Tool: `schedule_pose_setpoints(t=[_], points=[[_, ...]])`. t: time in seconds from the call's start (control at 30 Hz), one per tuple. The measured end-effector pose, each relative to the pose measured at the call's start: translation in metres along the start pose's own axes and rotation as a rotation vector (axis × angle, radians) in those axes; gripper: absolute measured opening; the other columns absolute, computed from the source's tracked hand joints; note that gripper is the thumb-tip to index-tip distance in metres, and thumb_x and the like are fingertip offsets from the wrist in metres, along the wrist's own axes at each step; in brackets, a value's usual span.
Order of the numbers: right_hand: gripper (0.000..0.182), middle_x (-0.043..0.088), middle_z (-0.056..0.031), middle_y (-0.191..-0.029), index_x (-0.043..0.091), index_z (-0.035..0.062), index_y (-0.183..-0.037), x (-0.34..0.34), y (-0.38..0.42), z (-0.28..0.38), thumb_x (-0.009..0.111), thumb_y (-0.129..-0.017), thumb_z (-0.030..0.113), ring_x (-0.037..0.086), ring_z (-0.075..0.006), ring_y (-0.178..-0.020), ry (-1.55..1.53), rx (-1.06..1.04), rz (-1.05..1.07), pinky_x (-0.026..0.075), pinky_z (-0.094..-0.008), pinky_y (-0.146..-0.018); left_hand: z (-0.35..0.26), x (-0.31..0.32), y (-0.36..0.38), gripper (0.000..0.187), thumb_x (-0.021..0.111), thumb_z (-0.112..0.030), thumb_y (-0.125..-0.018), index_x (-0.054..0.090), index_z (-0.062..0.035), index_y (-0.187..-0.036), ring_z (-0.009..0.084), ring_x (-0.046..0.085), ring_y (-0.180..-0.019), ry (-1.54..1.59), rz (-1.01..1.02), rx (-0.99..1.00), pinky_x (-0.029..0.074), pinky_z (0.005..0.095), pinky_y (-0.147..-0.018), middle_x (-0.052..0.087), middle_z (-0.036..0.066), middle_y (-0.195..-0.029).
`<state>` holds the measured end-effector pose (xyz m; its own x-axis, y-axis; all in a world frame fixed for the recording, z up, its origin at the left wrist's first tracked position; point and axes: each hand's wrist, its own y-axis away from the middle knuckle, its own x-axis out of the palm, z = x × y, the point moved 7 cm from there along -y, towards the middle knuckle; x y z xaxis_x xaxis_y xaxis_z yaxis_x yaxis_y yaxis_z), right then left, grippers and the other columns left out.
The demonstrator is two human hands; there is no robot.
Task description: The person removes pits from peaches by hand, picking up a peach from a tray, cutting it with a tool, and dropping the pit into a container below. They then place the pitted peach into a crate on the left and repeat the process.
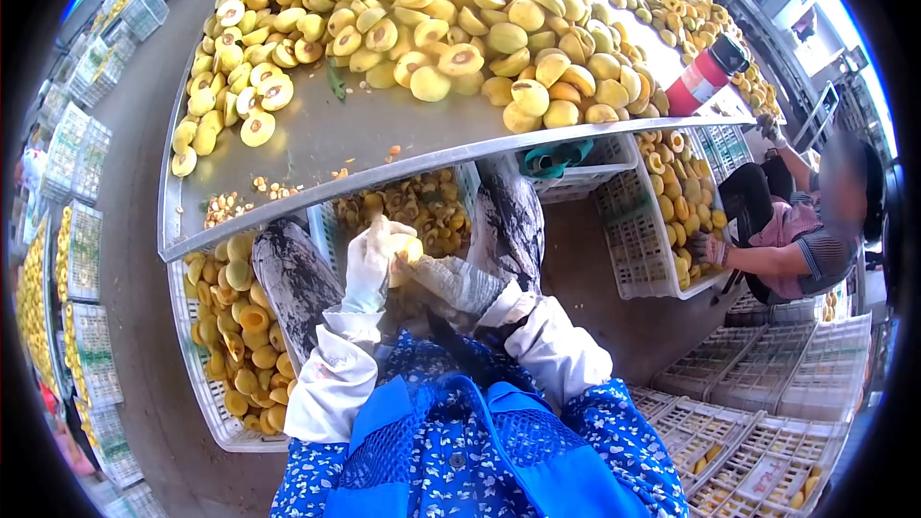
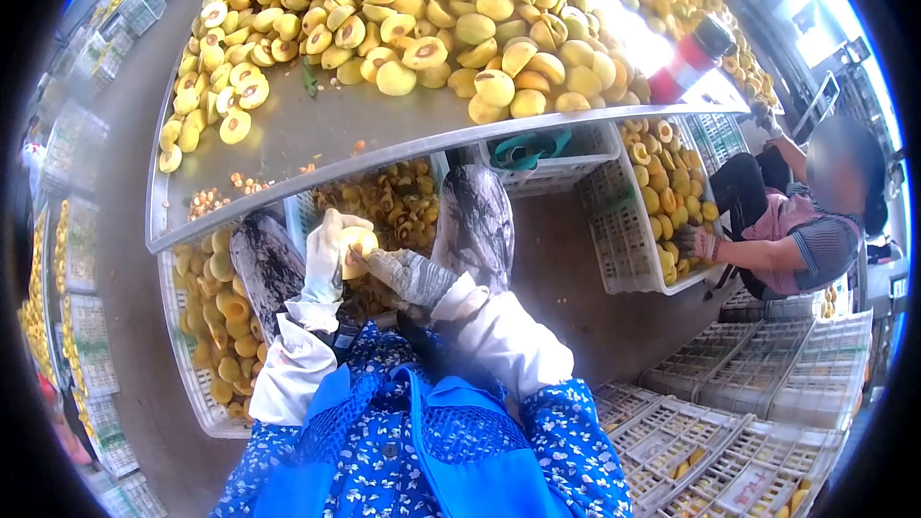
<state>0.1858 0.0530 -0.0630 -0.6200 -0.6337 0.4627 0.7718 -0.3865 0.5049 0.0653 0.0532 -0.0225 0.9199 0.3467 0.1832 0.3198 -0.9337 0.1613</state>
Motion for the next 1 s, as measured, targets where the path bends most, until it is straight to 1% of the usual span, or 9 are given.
schedule_pose_setpoints(t=[0.1,0.2,0.3,0.4,0.47,0.6,0.8,0.93,1.0], points=[[0.047,0.045,0.0012,-0.047,0.059,0.0136,-0.097,0.024,0.006,0.012,0.053,-0.083,0.058,0.038,-0.0090,-0.033,-0.270,0.022,-0.006,0.028,-0.0234,-0.030,-0.018,0.007,0.012,0.034,0.049,-0.028,-0.093,0.060,0.0041,-0.096,0.0131,0.061,-0.070,0.178,-0.096,0.207,0.049,0.0232,-0.064,0.063,0.010,-0.080],[0.047,0.049,-0.0026,-0.053,0.057,0.0129,-0.096,0.046,0.005,0.013,0.049,-0.085,0.058,0.042,-0.0118,-0.036,-0.504,0.005,0.257,0.031,-0.0255,-0.030,0.010,-0.013,0.014,0.022,0.056,-0.014,-0.089,0.060,0.0040,-0.100,0.0147,0.063,-0.071,0.343,-0.190,0.097,0.052,0.0242,-0.066,0.065,0.012,-0.084],[0.049,0.053,-0.0066,-0.062,0.056,0.0104,-0.089,0.040,0.004,-0.001,0.043,-0.088,0.057,0.051,-0.0146,-0.046,-0.625,0.293,0.677,0.037,-0.0272,-0.032,-0.011,-0.007,0.015,0.017,0.057,-0.009,-0.085,0.062,0.0035,-0.095,0.0144,0.063,-0.072,0.177,-0.036,-0.003,0.052,0.0233,-0.065,0.066,0.011,-0.083],[0.049,0.046,-0.0049,-0.051,0.054,0.0079,-0.080,0.006,-0.010,-0.032,0.046,-0.087,0.055,0.042,-0.0120,-0.034,-0.223,0.176,0.388,0.034,-0.0235,-0.027,-0.018,0.002,0.017,0.014,0.057,-0.007,-0.083,0.063,0.0036,-0.091,0.0148,0.063,-0.071,0.109,0.052,-0.062,0.052,0.0241,-0.064,0.066,0.011,-0.083],[0.039,0.048,-0.0037,-0.056,0.054,0.0069,-0.086,0.035,0.014,-0.016,0.051,-0.089,0.046,0.040,-0.0088,-0.034,-0.633,0.218,0.534,0.035,-0.0197,-0.027,-0.017,0.003,0.014,0.017,0.057,-0.011,-0.082,0.063,0.0039,-0.089,0.0163,0.064,-0.071,0.165,0.043,0.026,0.052,0.0248,-0.064,0.066,0.012,-0.082],[0.052,0.042,-0.0030,-0.046,0.051,0.0094,-0.078,0.056,0.015,0.000,0.038,-0.089,0.059,0.037,-0.0109,-0.029,-0.540,0.070,0.419,0.030,-0.0267,-0.023,-0.006,-0.002,0.016,0.028,0.054,-0.020,-0.084,0.061,0.0054,-0.093,0.0194,0.064,-0.072,0.376,-0.040,0.007,0.052,0.0262,-0.064,0.066,0.015,-0.081],[0.035,0.053,0.0036,-0.064,0.059,0.0122,-0.101,0.037,-0.020,-0.025,0.052,-0.090,0.045,0.047,-0.0059,-0.051,-0.364,-0.165,0.077,0.034,-0.0176,-0.044,0.017,-0.009,0.016,0.038,0.047,-0.031,-0.091,0.051,0.0042,-0.104,0.0270,0.062,-0.063,0.359,-0.039,-0.003,0.055,0.0326,-0.057,0.063,0.021,-0.086],[0.037,0.054,0.0026,-0.065,0.061,0.0110,-0.099,0.045,0.005,0.007,0.049,-0.091,0.045,0.044,-0.0053,-0.049,0.090,-0.321,0.021,0.028,-0.0200,-0.041,0.016,-0.005,0.021,0.037,0.047,-0.033,-0.091,0.052,0.0015,-0.104,0.0260,0.062,-0.060,0.534,-0.042,-0.079,0.055,0.0353,-0.055,0.062,0.021,-0.087],[0.037,0.056,0.0009,-0.068,0.061,0.0094,-0.101,0.047,0.015,0.011,0.047,-0.092,0.043,0.048,-0.0073,-0.054,0.061,-0.125,0.026,0.034,-0.0219,-0.045,0.017,-0.004,0.021,0.037,0.046,-0.034,-0.091,0.052,0.0002,-0.103,0.0260,0.062,-0.059,0.553,-0.037,-0.078,0.055,0.0342,-0.054,0.063,0.020,-0.085]])
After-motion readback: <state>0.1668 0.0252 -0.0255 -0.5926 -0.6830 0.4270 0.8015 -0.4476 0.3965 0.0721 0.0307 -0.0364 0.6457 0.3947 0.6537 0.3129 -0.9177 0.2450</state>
